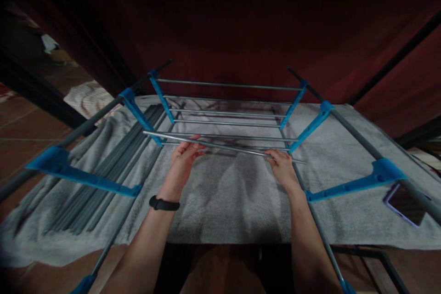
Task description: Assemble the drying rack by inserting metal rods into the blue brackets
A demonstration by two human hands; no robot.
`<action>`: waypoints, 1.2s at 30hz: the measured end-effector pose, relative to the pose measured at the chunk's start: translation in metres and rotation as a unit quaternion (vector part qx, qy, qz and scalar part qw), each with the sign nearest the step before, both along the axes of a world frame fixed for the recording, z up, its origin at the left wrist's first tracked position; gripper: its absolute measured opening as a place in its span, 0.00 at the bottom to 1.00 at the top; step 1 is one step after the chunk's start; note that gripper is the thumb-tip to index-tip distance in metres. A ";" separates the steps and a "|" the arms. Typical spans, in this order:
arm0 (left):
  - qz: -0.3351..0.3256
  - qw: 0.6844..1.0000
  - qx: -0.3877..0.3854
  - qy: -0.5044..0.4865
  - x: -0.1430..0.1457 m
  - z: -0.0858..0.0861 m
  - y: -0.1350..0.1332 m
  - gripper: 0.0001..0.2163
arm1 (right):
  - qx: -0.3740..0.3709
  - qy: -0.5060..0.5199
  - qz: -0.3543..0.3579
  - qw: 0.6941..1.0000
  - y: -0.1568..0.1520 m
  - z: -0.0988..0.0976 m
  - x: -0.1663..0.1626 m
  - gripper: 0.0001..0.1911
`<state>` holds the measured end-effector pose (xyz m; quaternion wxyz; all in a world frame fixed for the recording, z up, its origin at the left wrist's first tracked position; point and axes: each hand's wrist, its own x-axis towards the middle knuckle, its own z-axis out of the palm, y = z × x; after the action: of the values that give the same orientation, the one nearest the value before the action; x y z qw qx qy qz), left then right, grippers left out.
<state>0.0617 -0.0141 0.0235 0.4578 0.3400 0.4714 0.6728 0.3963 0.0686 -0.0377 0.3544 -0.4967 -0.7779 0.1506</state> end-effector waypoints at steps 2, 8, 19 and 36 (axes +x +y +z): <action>0.019 0.999 -0.002 -0.027 -0.002 -0.001 0.001 0.21 | -0.002 0.001 -0.001 1.000 0.001 -0.001 0.000 0.10; 0.072 0.992 -0.038 -0.093 -0.012 -0.008 0.005 0.22 | -0.024 -0.009 0.006 1.000 0.002 -0.003 0.001 0.11; 0.207 0.957 -0.078 -0.185 -0.027 -0.012 0.008 0.12 | -0.046 -0.137 -0.080 0.986 -0.005 0.000 -0.003 0.11; 0.252 0.942 -0.090 -0.203 -0.033 -0.006 0.005 0.06 | -0.058 -0.164 -0.084 0.981 -0.014 0.000 -0.017 0.11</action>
<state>0.0284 -0.0089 0.0176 0.3884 0.0239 0.4968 0.7758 0.3791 0.0548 -0.0376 0.2037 -0.5979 -0.7709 0.0821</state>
